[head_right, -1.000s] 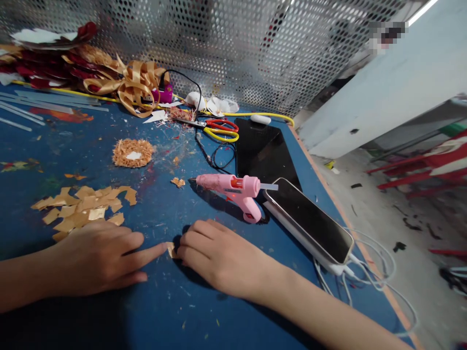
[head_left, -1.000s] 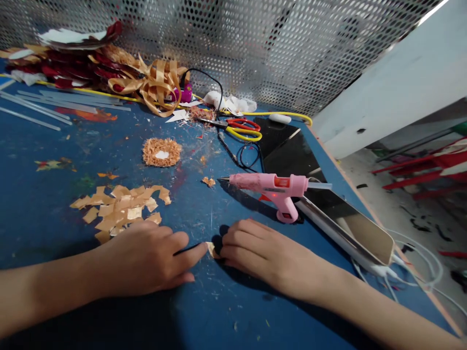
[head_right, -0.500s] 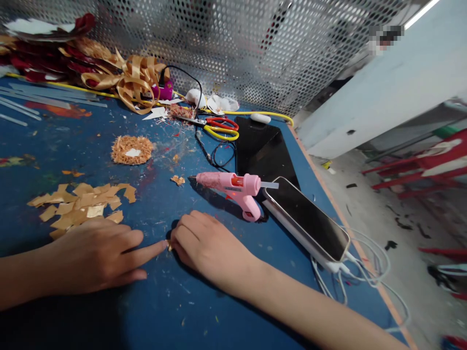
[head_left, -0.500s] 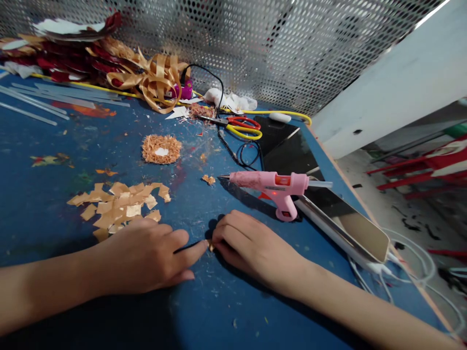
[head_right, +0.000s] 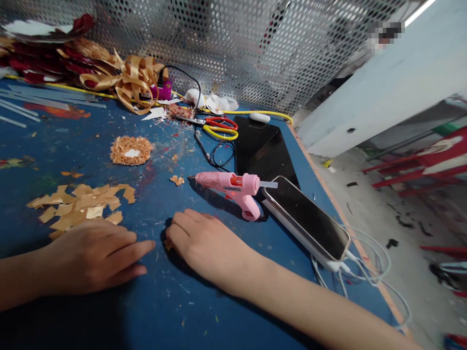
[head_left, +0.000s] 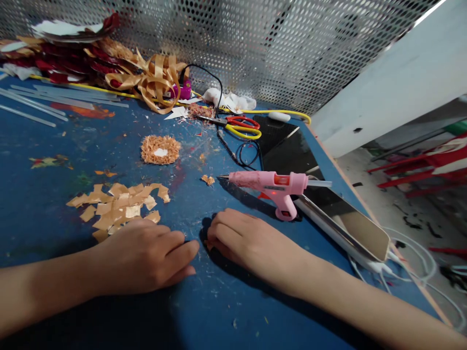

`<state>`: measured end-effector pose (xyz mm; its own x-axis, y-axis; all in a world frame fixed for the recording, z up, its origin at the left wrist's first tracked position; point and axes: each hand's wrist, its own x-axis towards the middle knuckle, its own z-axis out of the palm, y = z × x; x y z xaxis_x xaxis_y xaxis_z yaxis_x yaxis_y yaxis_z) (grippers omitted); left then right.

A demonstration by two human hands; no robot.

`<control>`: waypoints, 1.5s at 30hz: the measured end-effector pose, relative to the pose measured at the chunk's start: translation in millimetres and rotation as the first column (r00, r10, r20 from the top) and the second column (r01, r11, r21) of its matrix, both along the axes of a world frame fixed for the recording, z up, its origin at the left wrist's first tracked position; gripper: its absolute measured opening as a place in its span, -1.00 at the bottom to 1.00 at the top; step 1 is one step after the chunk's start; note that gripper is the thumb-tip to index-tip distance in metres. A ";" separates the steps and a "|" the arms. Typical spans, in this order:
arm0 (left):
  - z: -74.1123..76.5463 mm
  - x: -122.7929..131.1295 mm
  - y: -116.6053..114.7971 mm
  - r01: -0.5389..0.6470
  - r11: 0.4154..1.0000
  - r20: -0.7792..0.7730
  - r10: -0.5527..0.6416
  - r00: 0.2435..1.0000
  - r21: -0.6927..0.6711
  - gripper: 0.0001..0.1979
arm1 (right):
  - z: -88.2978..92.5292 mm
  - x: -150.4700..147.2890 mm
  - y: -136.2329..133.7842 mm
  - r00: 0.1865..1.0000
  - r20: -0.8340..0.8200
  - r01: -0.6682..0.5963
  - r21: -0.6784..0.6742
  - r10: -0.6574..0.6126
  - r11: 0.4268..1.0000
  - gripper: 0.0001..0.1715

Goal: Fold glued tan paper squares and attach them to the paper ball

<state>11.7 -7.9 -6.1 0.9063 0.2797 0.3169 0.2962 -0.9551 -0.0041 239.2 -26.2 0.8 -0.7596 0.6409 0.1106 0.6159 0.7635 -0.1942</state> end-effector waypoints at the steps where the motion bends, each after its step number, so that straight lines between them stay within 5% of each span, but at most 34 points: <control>1: -0.2 0.0 0.3 -0.015 1.000 0.020 0.015 1.000 -0.011 -0.76 | 1.0 -0.9 1.0 1.000 0.028 -0.009 0.003 0.009 1.000 -0.76; 6: -0.6 -1.7 2.2 -0.122 0.973 0.046 0.133 0.990 -0.195 -0.73 | -0.6 -0.6 1.8 0.999 -0.042 0.008 -0.035 -0.010 0.999 -0.81; 12: 5.4 8.7 -0.7 -0.214 0.839 0.066 0.283 0.957 -0.501 -0.82 | -2.8 17.3 -14.9 0.923 -0.370 0.118 0.000 -0.110 0.993 -0.83; 21: 9.2 62.5 -1.6 -0.124 0.730 0.183 0.327 0.927 -0.672 -0.79 | -14.3 33.5 -27.1 0.894 -0.435 0.247 0.281 -0.107 0.927 -0.87; 25: 11.0 70.9 0.6 -0.113 0.686 0.198 0.357 0.913 -0.719 -0.96 | -13.4 35.4 -24.7 0.892 -0.437 0.266 0.300 -0.116 0.916 -0.87; 30: 10.1 70.7 1.5 -0.097 0.691 0.223 0.358 0.907 -0.716 -0.89 | -10.7 35.7 -24.5 0.883 -0.453 0.279 0.297 -0.122 0.913 -0.88; 32: 9.6 70.0 2.2 -0.102 0.683 0.222 0.369 0.902 -0.723 -0.88 | -9.2 35.4 -26.4 0.846 -0.515 0.299 0.240 -0.140 0.924 -0.90; 35: 9.8 68.2 2.5 -0.108 0.673 0.242 0.404 0.882 -0.731 -0.91 | -7.2 33.6 -29.7 0.731 -0.619 0.349 -0.023 -0.288 0.937 -0.88; 39: 9.8 65.6 1.1 -0.085 0.674 0.283 0.417 0.863 -0.734 -0.92 | -8.0 29.4 -31.4 0.614 -0.620 0.323 -0.368 -0.489 0.872 -0.95; 45: 8.6 66.8 1.8 -0.062 0.674 0.302 0.409 0.861 -0.736 -0.93 | -11.0 28.1 -30.9 0.577 -0.642 0.271 -0.432 -0.505 0.860 -0.95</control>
<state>78.5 -6.1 2.5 0.6029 0.7543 0.2600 0.3161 -0.5250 0.7902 267.4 -57.1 -10.3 -0.1790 0.9429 0.2808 0.4126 0.3310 -0.8486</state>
